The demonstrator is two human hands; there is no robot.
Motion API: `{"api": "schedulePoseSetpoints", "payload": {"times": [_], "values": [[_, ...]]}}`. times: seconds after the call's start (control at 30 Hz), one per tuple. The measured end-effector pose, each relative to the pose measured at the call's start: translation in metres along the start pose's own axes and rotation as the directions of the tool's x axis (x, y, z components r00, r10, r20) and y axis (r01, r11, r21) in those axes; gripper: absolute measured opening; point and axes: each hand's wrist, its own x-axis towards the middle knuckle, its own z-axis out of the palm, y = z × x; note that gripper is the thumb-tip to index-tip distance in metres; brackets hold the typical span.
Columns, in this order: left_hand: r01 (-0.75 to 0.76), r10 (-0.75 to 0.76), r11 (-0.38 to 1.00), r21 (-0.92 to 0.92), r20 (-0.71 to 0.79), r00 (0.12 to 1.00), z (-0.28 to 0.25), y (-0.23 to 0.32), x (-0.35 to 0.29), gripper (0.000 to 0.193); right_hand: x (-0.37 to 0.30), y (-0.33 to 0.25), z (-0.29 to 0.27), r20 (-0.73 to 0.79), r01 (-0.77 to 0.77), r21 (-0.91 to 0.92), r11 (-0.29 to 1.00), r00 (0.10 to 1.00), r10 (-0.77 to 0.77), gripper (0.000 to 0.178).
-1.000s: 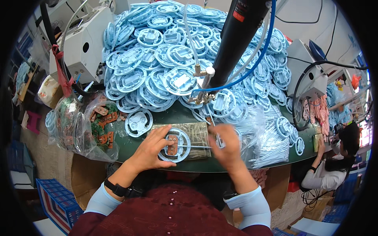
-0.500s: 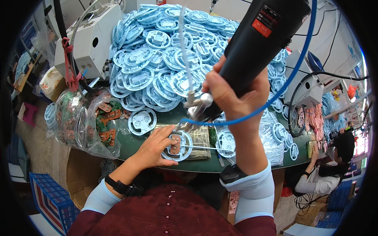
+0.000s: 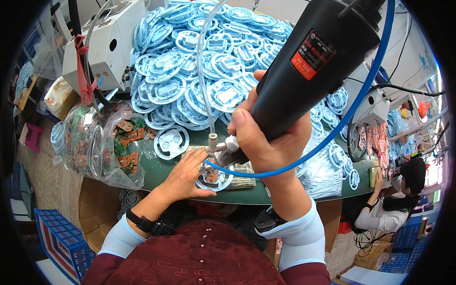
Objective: Assembling plastic toy steering wheels using an electric screwdriver.
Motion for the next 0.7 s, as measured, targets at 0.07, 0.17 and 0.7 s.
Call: {"api": "schedulePoseSetpoints", "payload": {"times": [0.07,0.17,0.7], "values": [[0.004,-0.004,1.0,0.0,0.004,1.0,0.0003,-0.0004,0.0001,0.074,0.0002,0.0002,0.0,-0.006,-0.006,-0.001,1.0,1.0,0.006,0.051],[-0.001,0.001,1.0,-0.005,0.001,1.0,0.0005,-0.0008,0.0006,0.074,0.0001,0.0004,-0.0005,-0.004,-0.005,0.002,1.0,1.0,0.005,0.051],[-0.018,0.018,1.0,-0.005,-0.034,0.999,-0.0001,0.0,-0.0004,0.077,-0.0003,0.0045,0.0048,0.014,0.006,-0.009,1.0,1.0,-0.006,0.047]]}}
